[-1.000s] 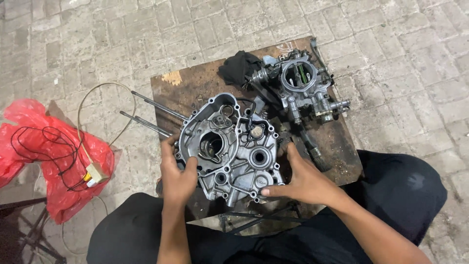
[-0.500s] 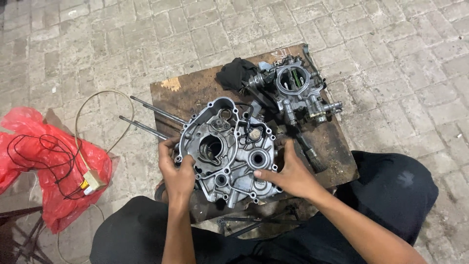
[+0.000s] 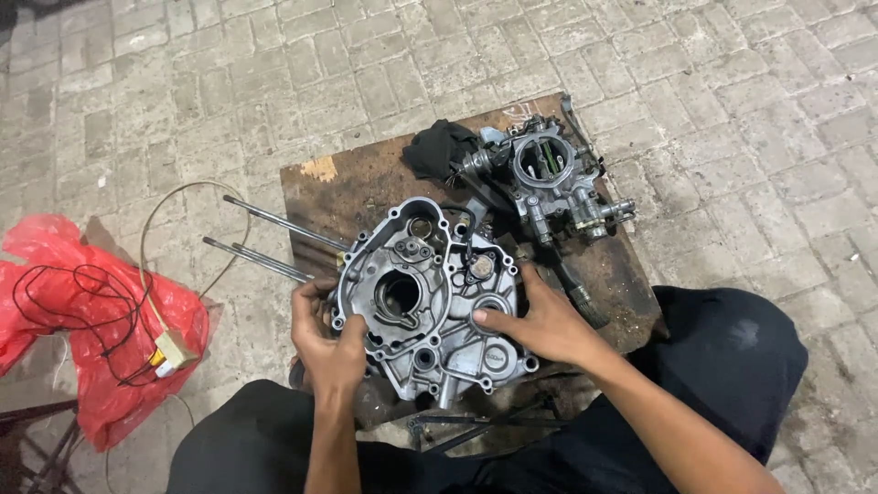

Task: Scrubbing the interior of a motorcycle engine casing with a brush and inspecting internal components.

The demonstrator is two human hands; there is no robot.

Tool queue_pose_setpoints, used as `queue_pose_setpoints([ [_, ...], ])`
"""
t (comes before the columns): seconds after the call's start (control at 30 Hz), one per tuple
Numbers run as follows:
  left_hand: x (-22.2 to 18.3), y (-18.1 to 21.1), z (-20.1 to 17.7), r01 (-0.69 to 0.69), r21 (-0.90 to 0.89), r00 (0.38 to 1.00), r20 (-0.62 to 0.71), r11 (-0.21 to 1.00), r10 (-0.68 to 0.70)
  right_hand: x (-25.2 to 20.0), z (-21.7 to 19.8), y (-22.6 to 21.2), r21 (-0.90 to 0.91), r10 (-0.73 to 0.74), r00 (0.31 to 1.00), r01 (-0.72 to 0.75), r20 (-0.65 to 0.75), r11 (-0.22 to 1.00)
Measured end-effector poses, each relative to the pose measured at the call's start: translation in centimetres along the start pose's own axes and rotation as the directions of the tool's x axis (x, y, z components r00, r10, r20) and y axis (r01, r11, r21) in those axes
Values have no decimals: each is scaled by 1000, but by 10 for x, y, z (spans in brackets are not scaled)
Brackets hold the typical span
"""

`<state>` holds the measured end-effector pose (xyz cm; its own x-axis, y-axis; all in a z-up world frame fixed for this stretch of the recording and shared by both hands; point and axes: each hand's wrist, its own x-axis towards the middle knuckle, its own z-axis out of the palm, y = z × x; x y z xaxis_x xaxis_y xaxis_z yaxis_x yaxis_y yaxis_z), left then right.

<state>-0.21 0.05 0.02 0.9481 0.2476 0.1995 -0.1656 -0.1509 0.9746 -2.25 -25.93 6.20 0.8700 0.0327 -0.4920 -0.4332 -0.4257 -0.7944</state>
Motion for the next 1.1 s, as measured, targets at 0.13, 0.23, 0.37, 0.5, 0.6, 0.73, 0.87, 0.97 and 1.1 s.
queue_pose_setpoints([
  [0.13,-8,32,6,-24,38,1000,-18,999,24,-2,7,-4,-42,16,1000,-17,-22,999],
  [0.23,-14,52,13,-35,79,998,-41,996,38,10,12,25,-37,-45,989,40,-144,999],
  [0.37,-11,84,22,-112,152,991,-58,982,123,13,17,32,72,-73,967,93,-244,993],
  [0.5,6,139,34,-311,261,950,79,914,301,19,3,36,400,-69,990,112,-120,910],
  [0.6,31,163,47,-326,463,942,238,824,238,-5,-9,-23,376,210,974,-164,-83,912],
  [0.73,81,202,65,-304,696,914,407,651,-8,17,-25,-24,331,193,981,-187,14,925],
  [0.87,132,209,74,-553,600,817,526,578,235,71,-34,2,585,44,998,-62,45,809],
  [0.97,153,242,82,-507,727,826,563,463,22,85,-33,1,632,-23,999,-13,49,775],
  [1.1,163,268,73,-366,867,854,457,338,-249,90,-10,-11,638,-6,984,-111,178,762],
])
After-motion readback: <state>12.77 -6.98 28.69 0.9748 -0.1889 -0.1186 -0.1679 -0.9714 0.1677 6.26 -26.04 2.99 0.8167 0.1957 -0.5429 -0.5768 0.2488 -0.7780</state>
